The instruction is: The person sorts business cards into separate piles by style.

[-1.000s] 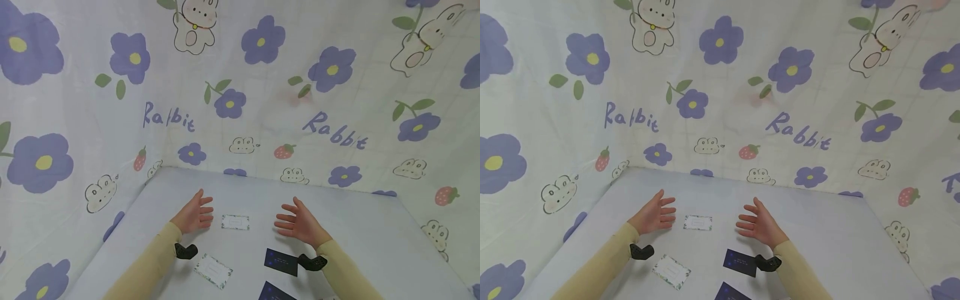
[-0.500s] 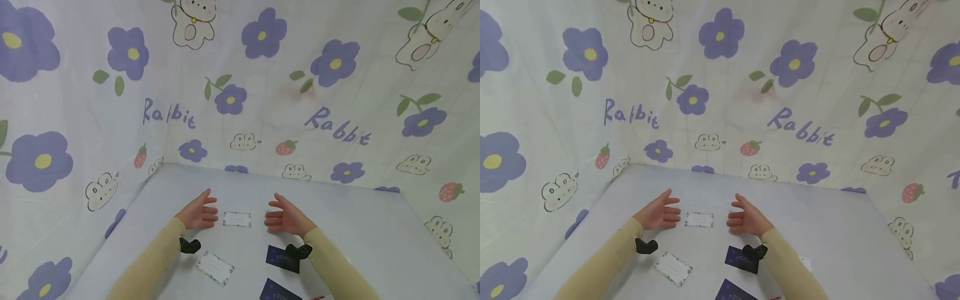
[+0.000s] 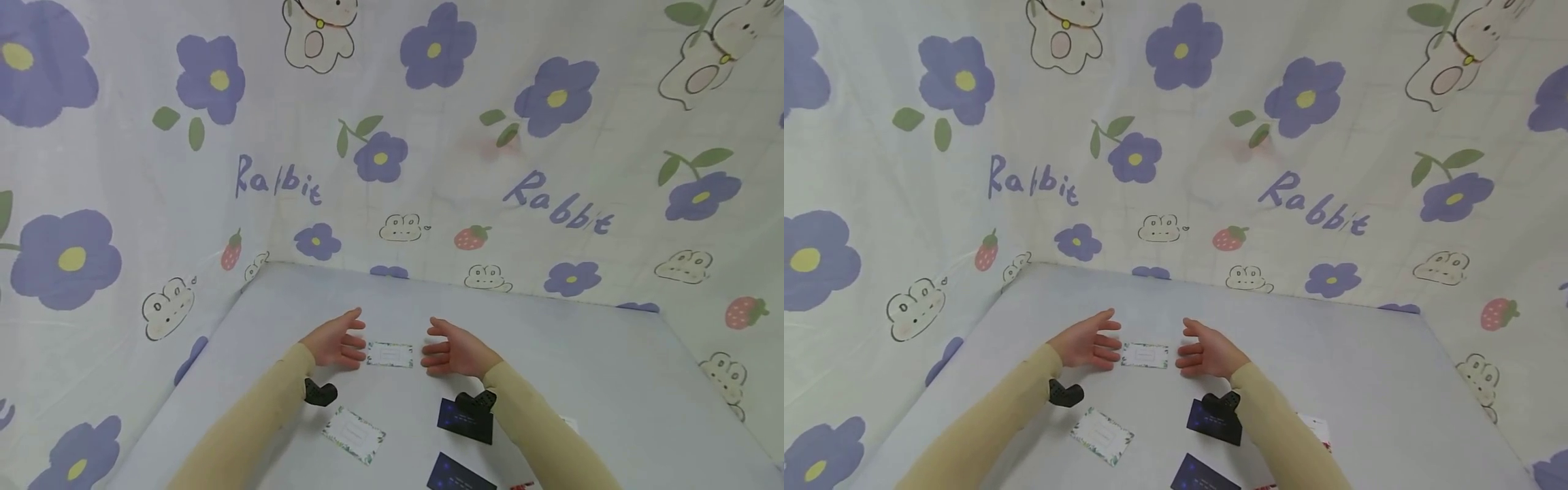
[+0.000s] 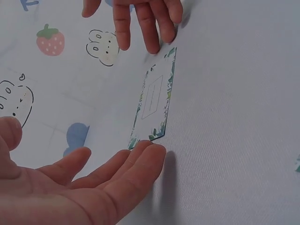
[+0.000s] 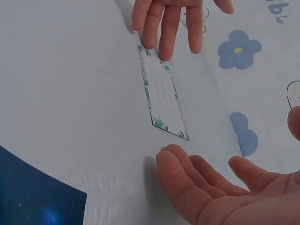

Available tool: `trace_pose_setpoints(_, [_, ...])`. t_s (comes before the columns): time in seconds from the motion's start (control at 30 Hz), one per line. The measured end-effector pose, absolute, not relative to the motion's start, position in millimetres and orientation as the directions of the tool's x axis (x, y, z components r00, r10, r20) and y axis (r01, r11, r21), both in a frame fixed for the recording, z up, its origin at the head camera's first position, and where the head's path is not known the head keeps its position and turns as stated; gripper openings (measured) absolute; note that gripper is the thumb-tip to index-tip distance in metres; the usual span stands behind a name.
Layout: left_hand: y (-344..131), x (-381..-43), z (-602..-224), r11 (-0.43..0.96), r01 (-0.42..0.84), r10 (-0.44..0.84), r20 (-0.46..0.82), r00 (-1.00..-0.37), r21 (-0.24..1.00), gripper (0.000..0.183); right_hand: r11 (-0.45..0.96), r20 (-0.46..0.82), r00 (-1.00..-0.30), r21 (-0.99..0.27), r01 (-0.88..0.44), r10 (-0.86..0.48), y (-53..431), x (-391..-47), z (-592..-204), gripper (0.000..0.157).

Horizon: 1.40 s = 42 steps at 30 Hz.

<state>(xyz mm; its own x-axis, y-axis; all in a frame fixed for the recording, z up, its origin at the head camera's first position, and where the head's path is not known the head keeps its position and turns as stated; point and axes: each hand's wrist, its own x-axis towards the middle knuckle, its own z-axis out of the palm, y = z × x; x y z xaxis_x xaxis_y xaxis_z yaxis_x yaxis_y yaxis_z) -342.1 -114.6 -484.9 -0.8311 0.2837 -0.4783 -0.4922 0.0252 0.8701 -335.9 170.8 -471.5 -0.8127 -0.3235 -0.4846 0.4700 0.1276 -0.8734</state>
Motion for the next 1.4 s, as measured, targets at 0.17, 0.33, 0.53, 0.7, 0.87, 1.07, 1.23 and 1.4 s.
trace_pose_setpoints(0.17, [-106.7, -341.7, -485.4, 0.033, -0.488, 0.290, -0.476, -0.830, 0.872, 0.073, 0.096, -0.499, -0.807, -0.863, 0.496, -0.316, 164.5, -338.0, -472.6, 0.077])
trace_pose_setpoints(0.33, [-100.7, -341.6, -487.1, 0.036, -0.493, 0.282, -0.482, -0.830, 0.870, 0.073, 0.066, -0.507, -0.812, -0.857, 0.512, -0.288, 158.3, -336.4, -471.9, 0.076])
trace_pose_setpoints(0.53, [-97.8, -341.9, -488.2, -0.002, -0.509, 0.263, -0.491, -0.830, 0.860, 0.074, 0.021, -0.527, -0.819, -0.844, 0.536, -0.226, 155.3, -336.8, -473.7, 0.072])
trace_pose_setpoints(0.7, [-96.4, -336.4, -484.7, -0.013, -0.510, 0.276, -0.487, -0.829, 0.860, 0.075, -0.003, -0.537, -0.817, -0.835, 0.550, -0.212, 156.3, -334.5, -474.3, 0.070])
trace_pose_setpoints(0.87, [-98.6, -331.0, -480.5, -0.024, -0.496, 0.303, -0.466, -0.831, 0.868, 0.074, -0.015, -0.537, -0.810, -0.832, 0.555, -0.236, 158.1, -328.5, -472.9, 0.070])
trace_pose_setpoints(1.07, [-96.3, -316.5, -474.7, -0.046, -0.505, 0.280, -0.474, -0.835, 0.862, 0.073, -0.040, -0.531, -0.810, -0.830, 0.556, -0.248, 161.6, -314.0, -470.1, 0.071])
trace_pose_setpoints(1.23, [-93.6, -298.1, -473.8, -0.049, -0.512, 0.266, -0.483, -0.835, 0.858, 0.072, -0.049, -0.517, -0.818, -0.838, 0.544, -0.251, 163.6, -296.0, -468.6, 0.070])
trace_pose_setpoints(1.4, [-94.9, -282.4, -475.7, -0.041, -0.497, 0.292, -0.466, -0.836, 0.867, 0.074, -0.054, -0.483, -0.831, -0.856, 0.515, -0.275, 163.2, -277.9, -467.0, 0.065])
